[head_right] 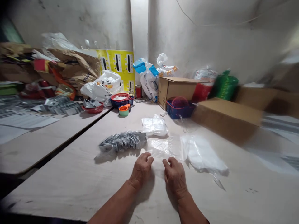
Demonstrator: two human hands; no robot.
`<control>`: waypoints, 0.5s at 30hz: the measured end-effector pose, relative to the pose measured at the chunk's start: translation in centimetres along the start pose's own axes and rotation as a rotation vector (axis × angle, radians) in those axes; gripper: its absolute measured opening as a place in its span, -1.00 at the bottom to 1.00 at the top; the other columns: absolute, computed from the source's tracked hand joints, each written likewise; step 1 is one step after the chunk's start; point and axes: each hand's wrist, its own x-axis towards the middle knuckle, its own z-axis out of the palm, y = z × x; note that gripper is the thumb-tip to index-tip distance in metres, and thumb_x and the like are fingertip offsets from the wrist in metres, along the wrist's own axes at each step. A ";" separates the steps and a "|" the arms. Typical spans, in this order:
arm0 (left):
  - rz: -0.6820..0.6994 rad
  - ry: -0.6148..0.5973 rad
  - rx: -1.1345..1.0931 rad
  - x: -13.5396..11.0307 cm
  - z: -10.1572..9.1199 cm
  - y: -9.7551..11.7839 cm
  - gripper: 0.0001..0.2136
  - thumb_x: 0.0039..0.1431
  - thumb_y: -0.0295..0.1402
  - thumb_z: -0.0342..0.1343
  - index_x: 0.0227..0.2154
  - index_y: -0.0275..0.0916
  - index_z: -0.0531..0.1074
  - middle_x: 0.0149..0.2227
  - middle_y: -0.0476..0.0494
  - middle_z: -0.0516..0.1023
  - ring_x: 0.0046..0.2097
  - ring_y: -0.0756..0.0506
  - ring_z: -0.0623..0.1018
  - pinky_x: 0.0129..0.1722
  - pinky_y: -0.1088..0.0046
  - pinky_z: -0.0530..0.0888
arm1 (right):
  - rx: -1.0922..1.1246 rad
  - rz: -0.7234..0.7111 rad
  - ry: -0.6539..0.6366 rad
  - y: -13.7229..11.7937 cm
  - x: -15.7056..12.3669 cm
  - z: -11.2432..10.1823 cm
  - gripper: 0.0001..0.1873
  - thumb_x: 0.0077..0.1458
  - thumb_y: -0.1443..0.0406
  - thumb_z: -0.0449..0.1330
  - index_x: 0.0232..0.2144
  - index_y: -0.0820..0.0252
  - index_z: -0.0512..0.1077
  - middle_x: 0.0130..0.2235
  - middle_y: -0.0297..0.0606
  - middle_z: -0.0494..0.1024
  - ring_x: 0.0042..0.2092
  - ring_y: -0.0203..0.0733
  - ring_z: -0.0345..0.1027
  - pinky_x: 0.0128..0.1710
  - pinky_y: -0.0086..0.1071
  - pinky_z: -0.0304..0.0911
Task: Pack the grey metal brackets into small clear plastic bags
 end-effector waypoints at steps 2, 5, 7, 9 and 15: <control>-0.015 0.003 0.008 -0.1 -0.1 0.2 -0.89 0.01 -0.59 0.03 -0.47 -0.26 0.36 -0.24 -0.16 0.44 -0.26 -0.13 0.40 -0.30 0.34 0.41 | 0.005 -0.008 0.001 0.2 -0.3 0.2 -0.69 0.04 0.42 0.04 -0.13 0.20 0.38 -0.22 -0.15 0.36 -0.28 -0.19 0.23 -0.29 -0.32 0.15; -0.045 0.000 0.015 -0.3 -0.2 0.5 -0.91 0.01 -0.55 0.06 -0.49 -0.25 0.34 -0.33 -0.11 0.45 -0.32 -0.12 0.38 -0.33 0.33 0.39 | 0.013 -0.026 0.058 0.5 -0.9 0.7 -0.74 0.09 0.30 0.07 -0.14 0.19 0.39 -0.18 -0.12 0.38 -0.19 -0.11 0.26 -0.20 -0.24 0.18; -0.061 0.008 0.023 -0.4 0.0 0.6 -0.92 0.00 -0.53 0.08 -0.51 -0.24 0.33 -0.39 -0.11 0.44 -0.35 -0.12 0.36 -0.37 0.33 0.37 | 0.010 -0.052 0.080 0.7 -1.3 0.9 -0.73 0.10 0.27 0.07 -0.14 0.17 0.40 -0.18 -0.11 0.41 -0.17 -0.08 0.28 -0.18 -0.21 0.20; -0.063 0.018 0.024 -0.6 0.5 0.6 -0.92 -0.03 -0.52 0.09 -0.52 -0.24 0.32 -0.43 -0.12 0.42 -0.37 -0.12 0.36 -0.41 0.32 0.35 | 0.006 -0.078 0.073 1.2 -1.6 1.2 -0.72 0.08 0.27 0.08 -0.13 0.16 0.41 -0.20 -0.10 0.43 -0.20 -0.07 0.31 -0.21 -0.22 0.23; -0.101 -0.008 0.008 -1.5 2.3 0.4 -0.89 -0.08 -0.56 0.05 -0.46 -0.25 0.35 -0.36 -0.24 0.44 -0.33 -0.18 0.41 -0.45 0.27 0.36 | 0.064 -0.186 0.064 3.4 -2.5 2.9 -0.65 -0.03 0.38 0.13 -0.15 0.01 0.45 -0.25 -0.15 0.49 -0.27 -0.12 0.40 -0.32 -0.33 0.30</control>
